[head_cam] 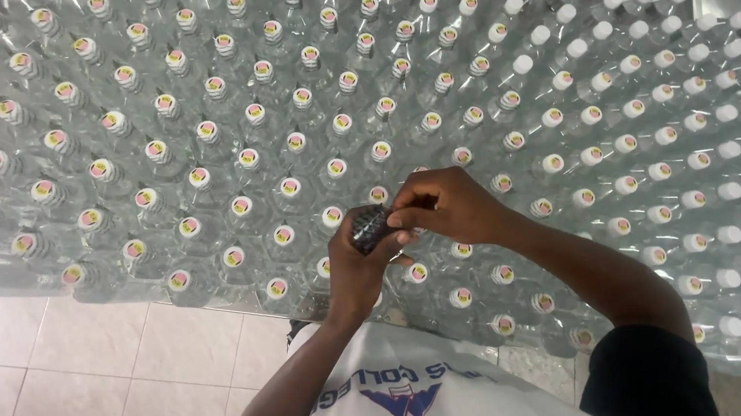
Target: Manually applying small circular labels to the center of white bottle caps on a large array of water bottles.
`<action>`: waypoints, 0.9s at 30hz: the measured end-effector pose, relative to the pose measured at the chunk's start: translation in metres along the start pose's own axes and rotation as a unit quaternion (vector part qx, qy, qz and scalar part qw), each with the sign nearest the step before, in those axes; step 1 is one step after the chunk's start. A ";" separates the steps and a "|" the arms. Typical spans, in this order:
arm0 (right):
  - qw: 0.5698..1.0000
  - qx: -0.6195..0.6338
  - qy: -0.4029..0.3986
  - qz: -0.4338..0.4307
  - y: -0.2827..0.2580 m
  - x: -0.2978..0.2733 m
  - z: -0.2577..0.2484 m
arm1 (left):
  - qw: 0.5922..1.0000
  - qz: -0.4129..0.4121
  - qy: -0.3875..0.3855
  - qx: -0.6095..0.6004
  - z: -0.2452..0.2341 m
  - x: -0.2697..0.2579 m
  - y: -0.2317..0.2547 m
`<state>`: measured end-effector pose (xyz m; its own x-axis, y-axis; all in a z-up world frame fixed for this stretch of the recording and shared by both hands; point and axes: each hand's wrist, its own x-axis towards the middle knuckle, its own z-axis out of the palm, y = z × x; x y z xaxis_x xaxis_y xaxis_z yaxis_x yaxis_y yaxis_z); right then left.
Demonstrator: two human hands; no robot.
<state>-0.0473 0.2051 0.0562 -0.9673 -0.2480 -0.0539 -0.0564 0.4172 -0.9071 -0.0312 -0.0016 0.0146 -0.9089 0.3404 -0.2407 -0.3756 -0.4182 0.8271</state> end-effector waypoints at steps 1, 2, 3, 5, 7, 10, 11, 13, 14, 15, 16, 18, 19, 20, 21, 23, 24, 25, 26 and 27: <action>1.000 0.008 0.001 -0.005 0.000 -0.002 0.001 | 1.000 -0.002 -0.009 -0.003 -0.001 -0.003 0.000; 1.000 0.013 -0.001 -0.014 0.000 0.000 -0.001 | 1.000 0.002 -0.017 -0.008 0.000 -0.003 0.000; 1.000 0.011 -0.002 -0.016 0.000 -0.001 -0.002 | 1.000 0.004 -0.017 -0.010 -0.001 -0.005 0.001; 0.999 0.025 0.031 -0.025 -0.002 -0.003 -0.007 | 1.000 0.007 -0.021 -0.018 -0.001 -0.007 0.002; 0.997 0.036 0.057 -0.026 0.008 0.001 -0.029 | 0.999 0.002 -0.015 -0.033 -0.003 -0.009 0.003; 0.990 0.060 0.122 -0.043 0.033 0.022 -0.074 | 0.998 0.000 0.027 -0.059 -0.017 -0.011 -0.002; 0.982 0.071 0.163 -0.058 0.043 0.033 -0.092 | 0.996 0.004 0.059 -0.072 -0.024 -0.010 -0.005; 0.979 0.026 0.186 -0.074 0.055 0.055 -0.131 | 0.994 0.003 0.075 -0.077 -0.037 -0.014 0.001; 0.974 -0.016 0.210 -0.087 0.062 0.066 -0.150 | 0.993 -0.002 0.091 -0.080 -0.043 -0.016 0.004; 0.973 -0.016 0.210 -0.089 0.071 0.080 -0.160 | 0.993 0.000 0.091 -0.080 -0.048 -0.017 0.010; 0.963 -0.056 0.248 -0.086 0.080 0.092 -0.172 | 0.992 -0.013 0.098 -0.079 -0.051 -0.019 0.014; 0.950 -0.096 0.285 -0.084 0.101 0.116 -0.195 | 0.991 -0.024 0.104 -0.078 -0.056 -0.021 0.020; 0.945 -0.084 0.313 -0.032 0.112 0.127 -0.207 | 0.990 -0.037 0.095 -0.098 -0.058 -0.021 0.021; 0.937 -0.070 0.341 0.019 0.124 0.138 -0.220 | 0.988 -0.048 0.084 -0.117 -0.060 -0.021 0.022; 0.937 -0.071 0.342 0.018 0.139 0.145 -0.230 | 0.989 -0.047 0.082 -0.117 -0.055 -0.019 0.027; 0.936 -0.015 0.348 0.047 0.173 0.161 -0.246 | 0.978 -0.108 0.108 -0.140 -0.047 -0.019 0.039; 0.936 -0.013 0.349 0.048 0.179 0.166 -0.245 | 0.979 -0.108 0.109 -0.138 -0.044 -0.017 0.041; 0.943 -0.062 0.327 0.015 0.185 0.170 -0.245 | 0.978 -0.119 0.118 -0.123 -0.042 -0.015 0.043; 0.946 -0.110 0.305 -0.018 0.191 0.174 -0.245 | 0.977 -0.131 0.127 -0.107 -0.039 -0.012 0.045; 0.945 -0.108 0.307 -0.017 0.190 0.183 -0.242 | 0.978 -0.131 0.127 -0.104 -0.040 -0.010 0.045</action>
<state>-0.2949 0.4506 -0.0249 -0.9217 0.2615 0.2865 -0.0755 0.6035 -0.7938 -0.0460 -0.0573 0.0336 -0.7821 0.2503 -0.5707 -0.6065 -0.5162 0.6048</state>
